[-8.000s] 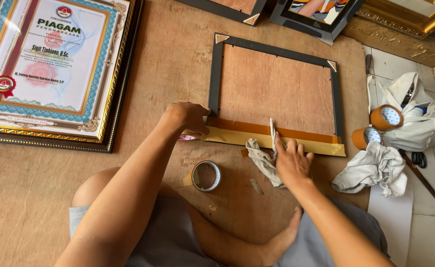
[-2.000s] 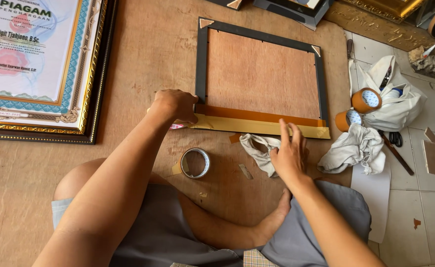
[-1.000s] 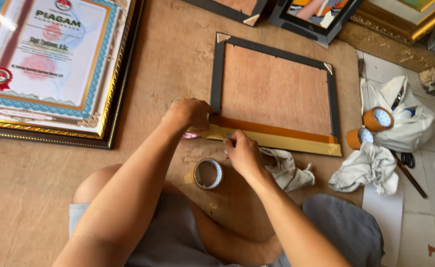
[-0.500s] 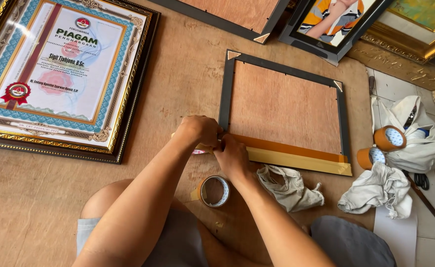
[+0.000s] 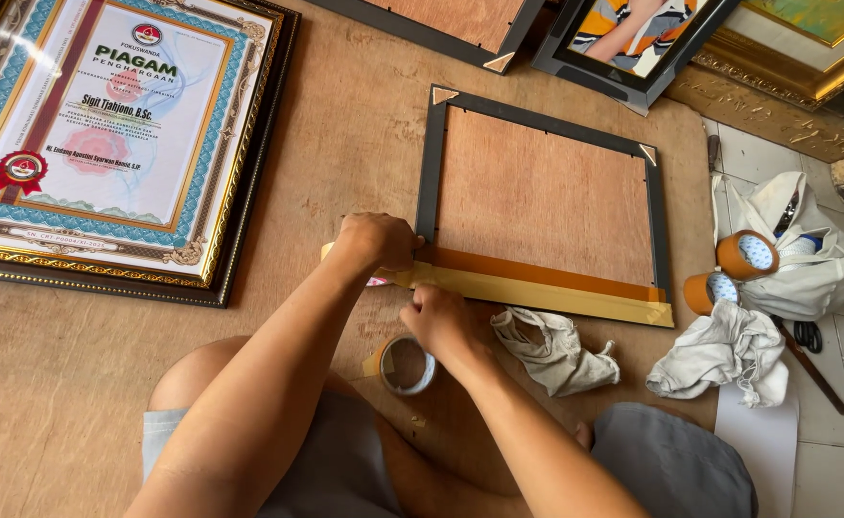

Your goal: Applying adhesive tape to the back of a picture frame to secure the backing

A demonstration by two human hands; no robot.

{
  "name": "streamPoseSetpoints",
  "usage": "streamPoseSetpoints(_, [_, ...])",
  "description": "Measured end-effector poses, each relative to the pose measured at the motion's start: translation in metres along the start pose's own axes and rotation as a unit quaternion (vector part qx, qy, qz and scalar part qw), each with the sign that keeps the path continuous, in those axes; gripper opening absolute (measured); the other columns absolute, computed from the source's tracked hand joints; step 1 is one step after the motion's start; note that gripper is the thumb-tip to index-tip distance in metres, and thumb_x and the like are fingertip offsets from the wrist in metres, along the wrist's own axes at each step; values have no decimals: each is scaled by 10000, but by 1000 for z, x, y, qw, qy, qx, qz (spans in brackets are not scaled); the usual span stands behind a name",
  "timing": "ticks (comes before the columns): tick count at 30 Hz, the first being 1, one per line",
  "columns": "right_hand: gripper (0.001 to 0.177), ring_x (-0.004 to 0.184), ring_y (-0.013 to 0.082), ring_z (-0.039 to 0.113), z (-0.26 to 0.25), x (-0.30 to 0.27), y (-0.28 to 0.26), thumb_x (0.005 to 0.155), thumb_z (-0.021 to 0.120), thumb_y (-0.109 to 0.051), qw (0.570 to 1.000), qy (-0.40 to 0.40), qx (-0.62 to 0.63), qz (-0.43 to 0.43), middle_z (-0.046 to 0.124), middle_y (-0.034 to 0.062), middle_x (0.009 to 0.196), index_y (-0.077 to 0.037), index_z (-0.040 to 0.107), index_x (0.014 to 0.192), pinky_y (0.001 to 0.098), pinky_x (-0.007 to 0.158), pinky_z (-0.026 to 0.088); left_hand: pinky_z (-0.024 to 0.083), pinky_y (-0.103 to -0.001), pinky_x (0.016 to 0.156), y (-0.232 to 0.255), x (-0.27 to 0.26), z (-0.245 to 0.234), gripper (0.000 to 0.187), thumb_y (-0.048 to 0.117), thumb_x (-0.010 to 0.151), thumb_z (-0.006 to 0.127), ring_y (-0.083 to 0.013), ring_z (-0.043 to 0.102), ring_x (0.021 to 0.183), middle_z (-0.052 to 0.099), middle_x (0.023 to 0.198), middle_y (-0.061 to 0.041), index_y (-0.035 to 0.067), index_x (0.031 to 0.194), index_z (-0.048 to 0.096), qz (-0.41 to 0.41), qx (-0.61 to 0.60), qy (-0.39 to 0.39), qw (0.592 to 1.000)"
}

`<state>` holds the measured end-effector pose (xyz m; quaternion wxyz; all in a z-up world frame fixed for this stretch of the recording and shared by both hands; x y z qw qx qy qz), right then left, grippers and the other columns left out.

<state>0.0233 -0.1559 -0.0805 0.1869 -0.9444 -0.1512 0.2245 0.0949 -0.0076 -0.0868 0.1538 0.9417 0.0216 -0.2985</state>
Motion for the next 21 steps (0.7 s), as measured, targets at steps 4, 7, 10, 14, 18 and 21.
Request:
streamPoseSetpoints(4, [351,1056,452,810,-22,-31,3,995,644,-413,1000,12,-26,7,822,221,952,-82,755,961,525,874,633,643,-523,1027,1,-12,6,521,425,826,712,-314,803,1241,857,1276,-29,324,1315,860,5,5,48,999])
streamPoseSetpoints(7, [265,1043,420,837,-50,-33,37,1047,644,-357,993,108,-40,7,856,183,990,-169,824,1091,557,850,659,665,-535,963,10,-53,-14,633,560,770,804,-360,822,1152,849,1240,-72,303,1348,838,22,26,153,988])
streamPoseSetpoints(10, [215,1115,475,781,-64,-12,87,1033,662,-283,986,151,-66,-29,811,199,1058,-132,808,1083,585,916,656,652,-508,894,1,-69,-9,770,749,790,801,-366,833,1131,865,1154,-119,210,1340,820,-35,34,231,972])
streamPoseSetpoints(14, [338,1256,468,733,-44,6,139,1075,605,-428,993,32,92,69,827,174,1175,-170,808,1155,586,1033,591,559,-537,1087,8,-65,16,749,687,887,769,-311,803,1201,840,1213,-67,287,1509,656,9,12,202,979])
streamPoseSetpoints(18, [362,1241,486,733,-28,26,161,1077,650,-459,986,26,161,37,817,217,1143,-133,802,1112,556,1032,572,482,-505,1113,44,-118,-5,752,484,905,821,-318,825,1089,855,1115,-47,290,1593,585,76,38,223,971])
streamPoseSetpoints(21, [404,1207,454,733,-38,19,162,1066,687,-481,983,33,177,14,809,221,1119,-91,790,1091,540,1021,563,455,-527,1131,70,-172,-38,572,358,936,763,-366,824,1091,856,1016,-98,264,1477,605,136,-91,268,950])
Point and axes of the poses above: each hand's wrist, its own x-axis towards the middle knuckle, its own z-axis out of the palm, y = z × x, the point moved 9 cm from there along x, towards the middle knuckle
